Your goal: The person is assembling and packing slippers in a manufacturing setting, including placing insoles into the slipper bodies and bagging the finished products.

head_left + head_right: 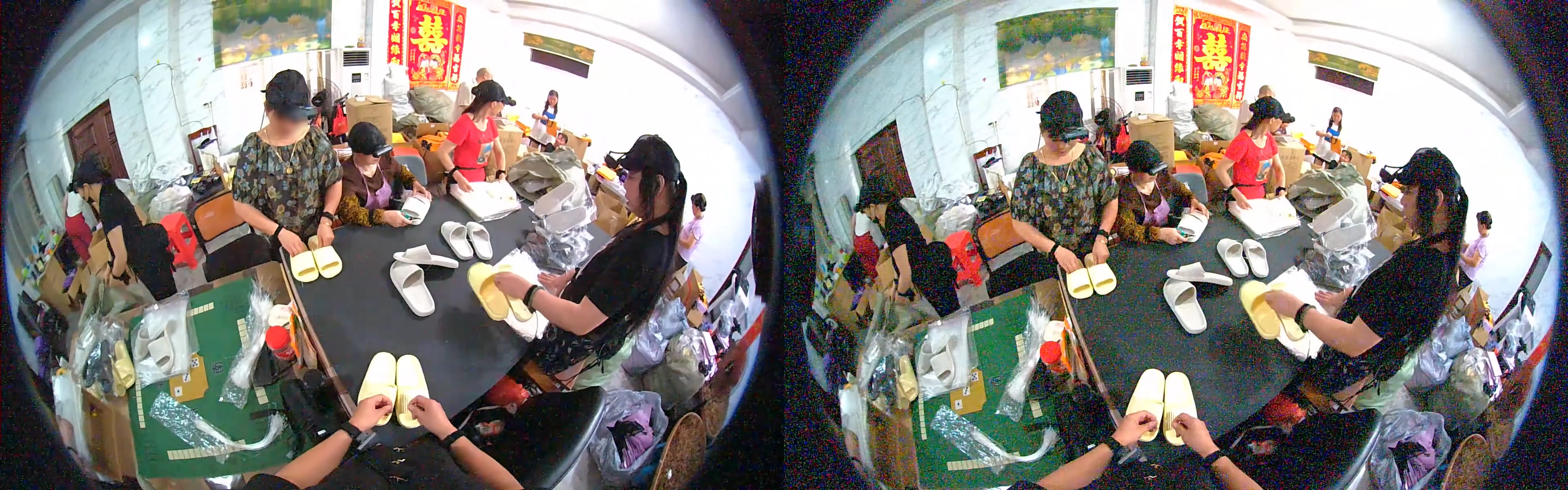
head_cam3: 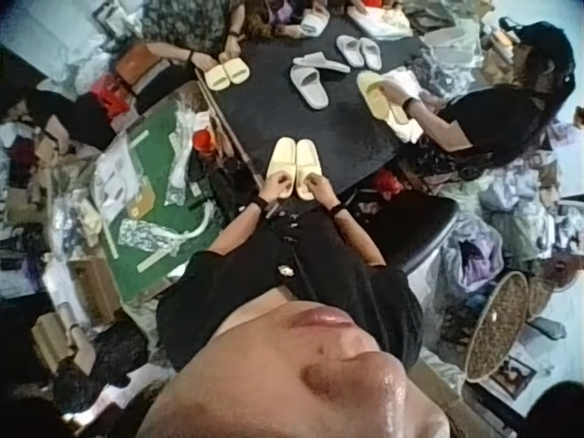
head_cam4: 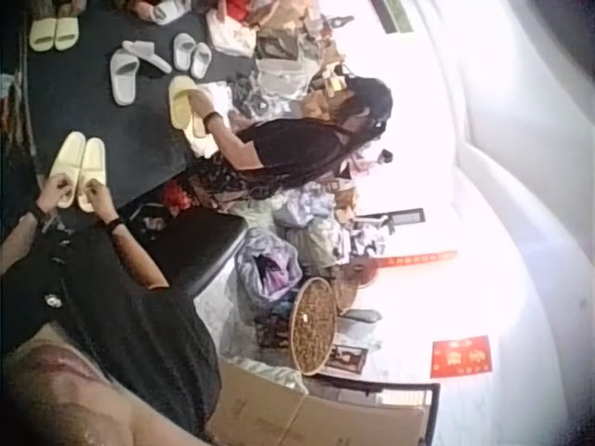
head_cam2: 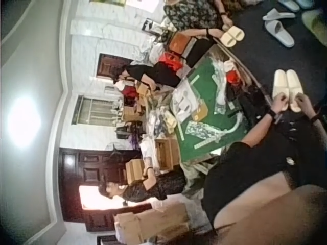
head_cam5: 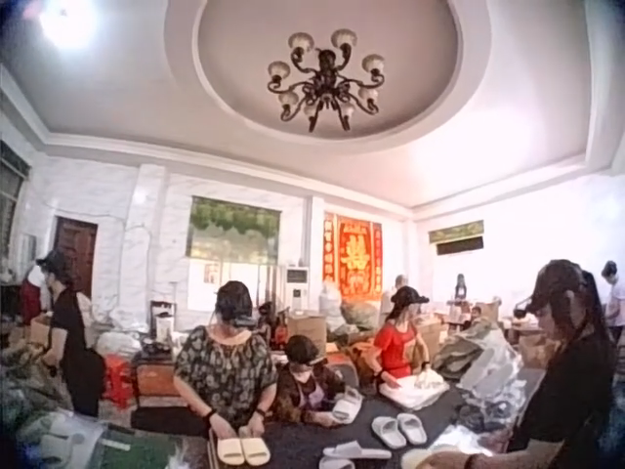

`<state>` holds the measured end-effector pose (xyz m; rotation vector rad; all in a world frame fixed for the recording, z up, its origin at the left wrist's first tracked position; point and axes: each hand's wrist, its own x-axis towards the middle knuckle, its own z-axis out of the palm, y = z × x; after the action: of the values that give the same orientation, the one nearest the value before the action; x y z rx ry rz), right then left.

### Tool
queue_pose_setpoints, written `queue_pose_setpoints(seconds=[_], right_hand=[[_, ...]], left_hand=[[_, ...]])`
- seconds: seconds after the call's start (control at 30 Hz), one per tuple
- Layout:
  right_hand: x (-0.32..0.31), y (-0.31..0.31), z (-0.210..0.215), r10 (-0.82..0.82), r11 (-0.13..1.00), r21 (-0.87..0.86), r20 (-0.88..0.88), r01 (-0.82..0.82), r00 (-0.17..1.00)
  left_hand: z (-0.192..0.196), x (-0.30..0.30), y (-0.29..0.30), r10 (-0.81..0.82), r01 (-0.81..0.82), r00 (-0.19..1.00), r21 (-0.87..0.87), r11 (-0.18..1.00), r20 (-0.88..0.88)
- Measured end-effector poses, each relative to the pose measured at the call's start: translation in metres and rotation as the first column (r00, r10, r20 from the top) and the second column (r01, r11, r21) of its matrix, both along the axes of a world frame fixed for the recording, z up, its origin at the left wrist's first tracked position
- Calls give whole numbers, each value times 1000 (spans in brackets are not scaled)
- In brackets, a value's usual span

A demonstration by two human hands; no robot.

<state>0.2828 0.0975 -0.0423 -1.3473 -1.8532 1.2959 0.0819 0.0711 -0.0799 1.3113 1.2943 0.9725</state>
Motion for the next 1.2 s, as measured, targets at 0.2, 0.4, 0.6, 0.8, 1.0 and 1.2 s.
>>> queue_pose_setpoints(seconds=[0.2,0.4,0.6,0.8,1.0,1.2], right_hand=[[-11,-2,10,-3,1000,-11,-42,2,999],[-14,0,-6,23,1000,-2,-3,-23,1000],[-21,-6,-1,12,1000,-25,-33,-12,999],[-16,-6,-11,-20,1000,3,-39,20,999],[-16,-7,-10,-20,999,-28,-39,18,999],[-15,-6,-2,-86,996,-23,-29,85,996]], left_hand=[[8,2,2,-50,51,986,0,999,-159],[12,2,6,-110,104,981,-43,994,-162],[-10,2,6,-125,123,980,-24,992,-155],[-7,3,4,-107,102,978,-36,994,-182],[-8,2,2,-115,106,988,-89,990,-101],[-4,2,2,-101,93,993,-117,989,-66]])
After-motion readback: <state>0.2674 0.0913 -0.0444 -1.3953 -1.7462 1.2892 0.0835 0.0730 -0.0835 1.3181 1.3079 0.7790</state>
